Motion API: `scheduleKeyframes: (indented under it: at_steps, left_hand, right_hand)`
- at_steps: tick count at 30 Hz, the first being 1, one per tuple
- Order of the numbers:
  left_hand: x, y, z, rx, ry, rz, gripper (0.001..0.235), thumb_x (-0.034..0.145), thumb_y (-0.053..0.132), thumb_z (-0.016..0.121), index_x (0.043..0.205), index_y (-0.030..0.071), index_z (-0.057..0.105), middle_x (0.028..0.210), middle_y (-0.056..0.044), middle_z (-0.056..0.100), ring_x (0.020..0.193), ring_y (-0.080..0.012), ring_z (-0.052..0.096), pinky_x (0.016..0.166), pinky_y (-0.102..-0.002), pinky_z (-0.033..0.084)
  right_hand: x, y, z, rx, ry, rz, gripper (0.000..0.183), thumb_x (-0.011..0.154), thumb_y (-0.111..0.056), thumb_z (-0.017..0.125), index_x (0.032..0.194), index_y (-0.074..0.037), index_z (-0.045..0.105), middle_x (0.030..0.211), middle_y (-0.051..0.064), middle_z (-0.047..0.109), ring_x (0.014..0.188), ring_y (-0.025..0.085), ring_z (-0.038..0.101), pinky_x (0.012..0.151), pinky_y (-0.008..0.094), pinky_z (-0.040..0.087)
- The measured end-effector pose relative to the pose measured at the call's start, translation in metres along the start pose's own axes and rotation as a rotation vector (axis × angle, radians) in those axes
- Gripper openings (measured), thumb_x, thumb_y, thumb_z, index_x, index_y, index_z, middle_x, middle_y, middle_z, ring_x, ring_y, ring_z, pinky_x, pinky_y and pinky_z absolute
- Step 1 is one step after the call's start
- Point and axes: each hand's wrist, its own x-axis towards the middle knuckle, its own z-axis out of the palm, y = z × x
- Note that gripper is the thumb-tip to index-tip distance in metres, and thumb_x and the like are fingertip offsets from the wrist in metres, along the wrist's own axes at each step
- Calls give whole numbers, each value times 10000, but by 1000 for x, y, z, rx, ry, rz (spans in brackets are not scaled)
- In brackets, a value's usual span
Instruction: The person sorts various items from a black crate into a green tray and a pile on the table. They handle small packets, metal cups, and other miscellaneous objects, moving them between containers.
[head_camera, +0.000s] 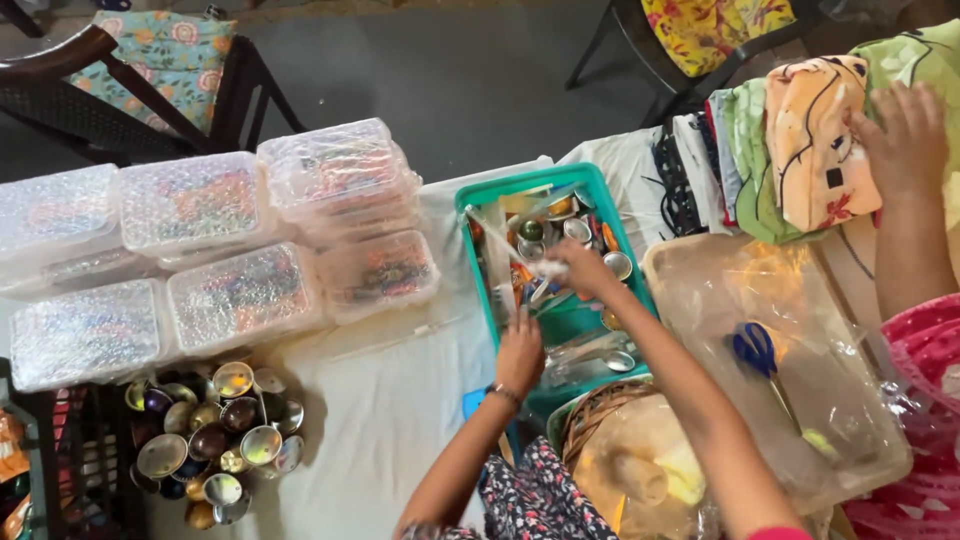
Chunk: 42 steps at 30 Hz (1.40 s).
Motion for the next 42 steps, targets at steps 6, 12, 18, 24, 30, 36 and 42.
scheduleKeyframes:
  at_steps: [6, 12, 18, 24, 30, 36, 42]
  left_hand:
    - [61, -32, 46, 546, 329, -216, 602, 904, 132, 556, 1484, 10, 449, 1457, -140, 503, 1277, -394, 533, 903, -447, 544]
    - [46, -30, 65, 511, 302, -210, 524, 931, 115, 552, 1435, -18, 510, 1349, -152, 572, 1135, -313, 591, 854, -388, 550]
    - [27, -19, 68, 369, 193, -200, 156, 915, 102, 607, 1064, 55, 607, 1114, -123, 542, 1080, -348, 597, 792, -428, 566]
    - [16, 30, -47, -307, 407, -204, 602, 737, 1, 612, 1326, 1, 487, 1216, -229, 500, 967, -473, 613, 792, -538, 533]
    - [89, -20, -69, -229, 656, -560, 374, 932, 151, 586, 1306, 150, 575, 1204, -152, 671, 875, -428, 689, 716, -550, 540]
    - [115, -65, 18, 335, 346, -195, 549, 817, 153, 622, 1362, 148, 553, 1334, -233, 628, 643, -328, 716, 514, -441, 567]
    - [58, -53, 102, 504, -23, -174, 124, 933, 160, 620, 927, 137, 742, 960, -111, 703, 736, -220, 726, 540, -353, 561]
  right_hand:
    - [-76, -87, -30, -399, -528, -109, 697, 609, -221, 912, 1272, -219, 698, 1654, 182, 321, 1448, 390, 375, 1016, 506, 458]
    - [-25, -99, -12, -514, -444, -104, 249, 857, -224, 691, 1099, -238, 748, 1142, 72, 693, 1041, 315, 686, 854, 511, 562]
    - [31, -64, 67, -426, -13, -227, 199, 889, -167, 644, 1065, -129, 730, 1023, 93, 678, 876, 324, 696, 695, 490, 567]
    - [-2, -77, -1, -403, -98, -236, 256, 717, -307, 795, 866, -100, 778, 1018, 89, 669, 956, 313, 672, 814, 453, 561]
    - [-24, -34, -46, 192, -113, 228, 366, 756, -261, 777, 1096, -125, 799, 869, 130, 776, 757, 264, 731, 721, 386, 578]
    - [25, -39, -49, 260, 125, 214, 379, 789, -298, 777, 1136, -146, 755, 869, 115, 765, 751, 242, 736, 721, 388, 573]
    - [101, -42, 49, 8, 28, 358, 345, 776, -336, 783, 1020, -94, 793, 948, 181, 759, 889, 348, 743, 821, 440, 586]
